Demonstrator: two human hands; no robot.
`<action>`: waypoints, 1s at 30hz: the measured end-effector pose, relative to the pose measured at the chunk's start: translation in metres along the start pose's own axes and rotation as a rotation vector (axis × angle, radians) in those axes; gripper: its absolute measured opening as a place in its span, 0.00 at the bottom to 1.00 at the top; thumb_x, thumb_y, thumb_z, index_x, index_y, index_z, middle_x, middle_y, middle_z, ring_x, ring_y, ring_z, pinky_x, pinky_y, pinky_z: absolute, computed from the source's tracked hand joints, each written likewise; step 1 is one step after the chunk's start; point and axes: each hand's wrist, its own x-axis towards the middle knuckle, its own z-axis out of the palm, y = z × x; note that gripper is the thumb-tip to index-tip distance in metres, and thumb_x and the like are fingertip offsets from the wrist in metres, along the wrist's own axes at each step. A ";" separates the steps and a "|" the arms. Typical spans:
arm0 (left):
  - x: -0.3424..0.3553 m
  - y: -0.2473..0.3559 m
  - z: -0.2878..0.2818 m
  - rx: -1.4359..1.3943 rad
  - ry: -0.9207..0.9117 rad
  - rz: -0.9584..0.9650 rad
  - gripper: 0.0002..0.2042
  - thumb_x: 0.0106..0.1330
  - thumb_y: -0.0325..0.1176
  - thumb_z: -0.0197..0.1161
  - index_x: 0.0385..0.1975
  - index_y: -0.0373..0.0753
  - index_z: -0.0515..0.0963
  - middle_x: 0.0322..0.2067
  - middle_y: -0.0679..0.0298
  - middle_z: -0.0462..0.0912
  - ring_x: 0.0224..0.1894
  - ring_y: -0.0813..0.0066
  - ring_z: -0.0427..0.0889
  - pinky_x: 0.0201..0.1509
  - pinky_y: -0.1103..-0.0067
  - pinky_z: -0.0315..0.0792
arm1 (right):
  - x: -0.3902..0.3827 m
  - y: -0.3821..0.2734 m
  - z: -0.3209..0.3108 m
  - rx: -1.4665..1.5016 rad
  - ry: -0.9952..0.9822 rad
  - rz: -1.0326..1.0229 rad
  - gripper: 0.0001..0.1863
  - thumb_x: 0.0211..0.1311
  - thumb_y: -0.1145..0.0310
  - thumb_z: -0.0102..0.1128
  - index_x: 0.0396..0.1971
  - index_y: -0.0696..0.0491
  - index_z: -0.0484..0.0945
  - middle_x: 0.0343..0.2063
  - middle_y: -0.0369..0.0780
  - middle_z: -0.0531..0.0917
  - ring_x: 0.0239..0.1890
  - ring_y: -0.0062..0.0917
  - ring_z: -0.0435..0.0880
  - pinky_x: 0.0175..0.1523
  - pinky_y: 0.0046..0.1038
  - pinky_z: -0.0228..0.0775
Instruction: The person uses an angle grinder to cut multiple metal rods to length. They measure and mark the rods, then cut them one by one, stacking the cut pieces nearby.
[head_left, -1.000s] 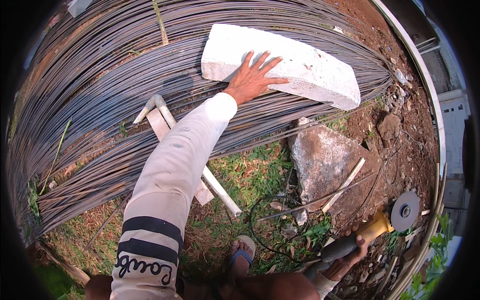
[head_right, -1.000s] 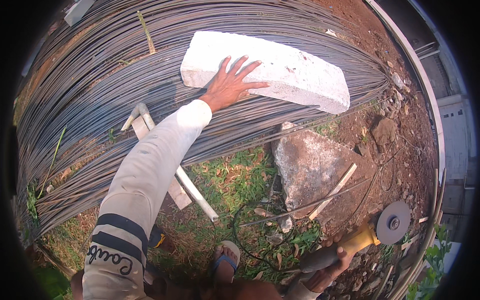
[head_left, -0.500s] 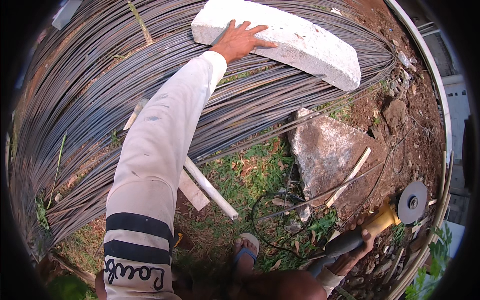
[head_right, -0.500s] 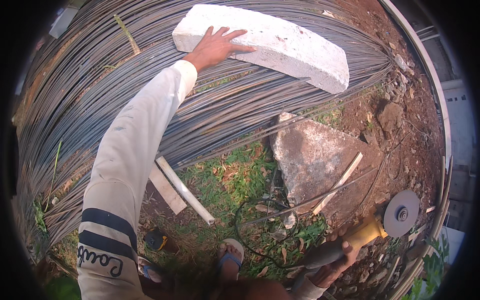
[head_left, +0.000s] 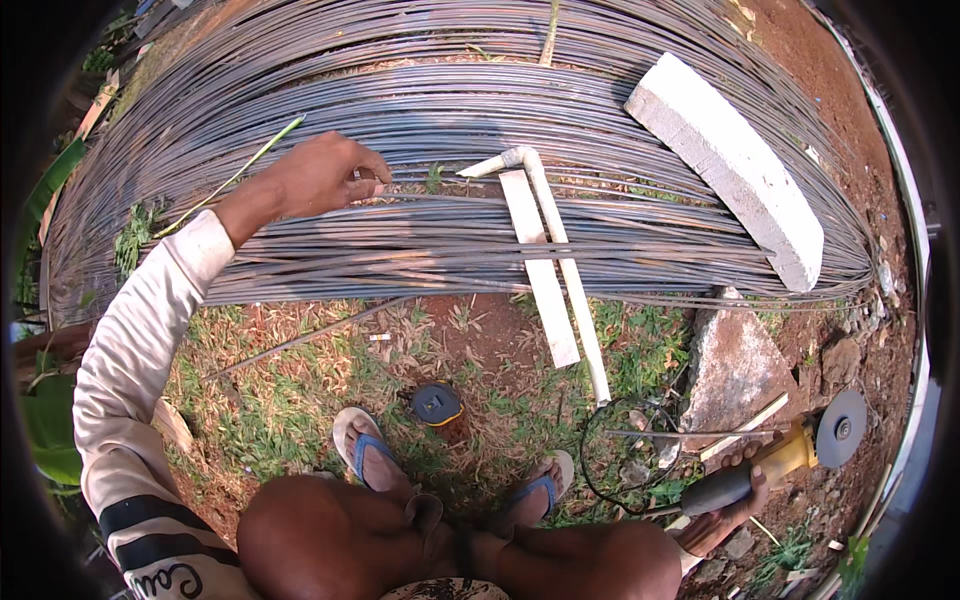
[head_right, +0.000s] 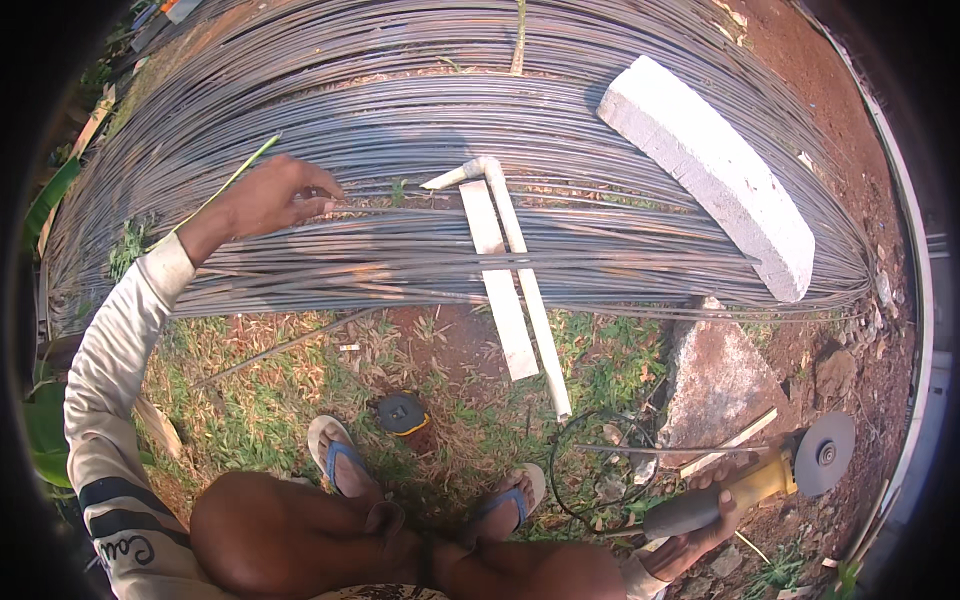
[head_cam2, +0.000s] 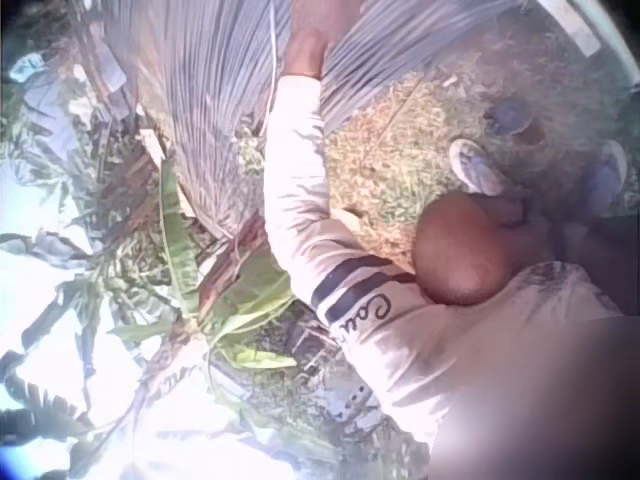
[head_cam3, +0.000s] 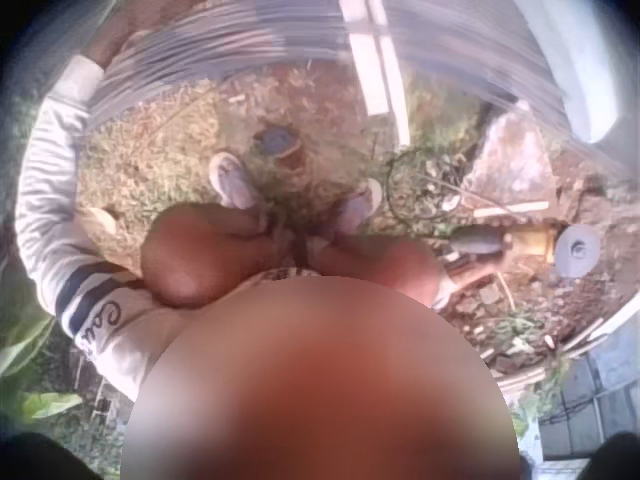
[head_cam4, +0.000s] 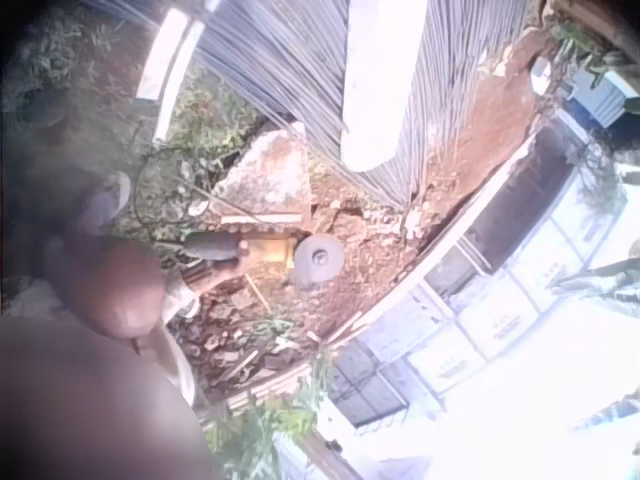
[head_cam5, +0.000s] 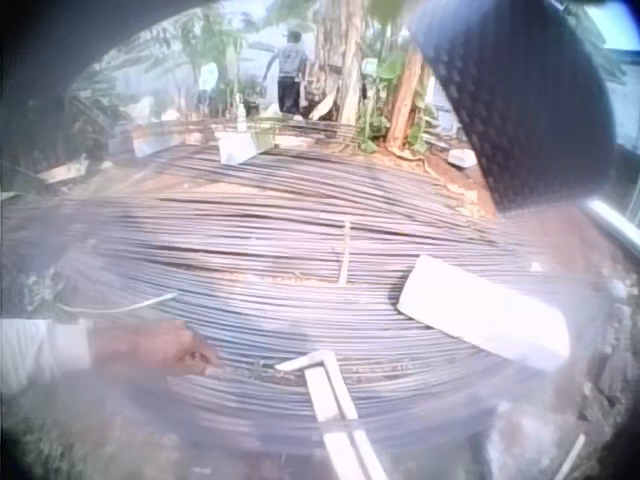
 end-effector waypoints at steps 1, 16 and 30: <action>-0.018 -0.013 0.029 -0.093 0.009 -0.074 0.15 0.74 0.40 0.69 0.54 0.39 0.87 0.52 0.52 0.90 0.52 0.52 0.89 0.58 0.62 0.82 | -0.002 0.001 0.013 -0.034 0.013 -0.042 0.45 0.61 0.63 0.71 0.75 0.56 0.58 0.43 0.42 0.75 0.40 0.28 0.78 0.45 0.28 0.77; -0.096 -0.123 0.132 -0.516 0.467 -0.099 0.19 0.80 0.44 0.60 0.54 0.33 0.84 0.50 0.47 0.89 0.55 0.47 0.87 0.61 0.62 0.77 | -0.053 0.000 0.145 -0.106 -0.032 -0.177 0.47 0.60 0.68 0.69 0.77 0.54 0.56 0.43 0.42 0.75 0.40 0.28 0.78 0.47 0.32 0.77; -0.080 -0.119 0.153 -0.561 0.150 -0.249 0.17 0.69 0.41 0.75 0.31 0.31 0.80 0.25 0.62 0.77 0.29 0.72 0.70 0.36 0.69 0.67 | 0.012 0.047 0.117 -0.199 0.014 -0.060 0.51 0.49 0.67 0.73 0.74 0.61 0.59 0.35 0.45 0.79 0.31 0.34 0.84 0.35 0.34 0.83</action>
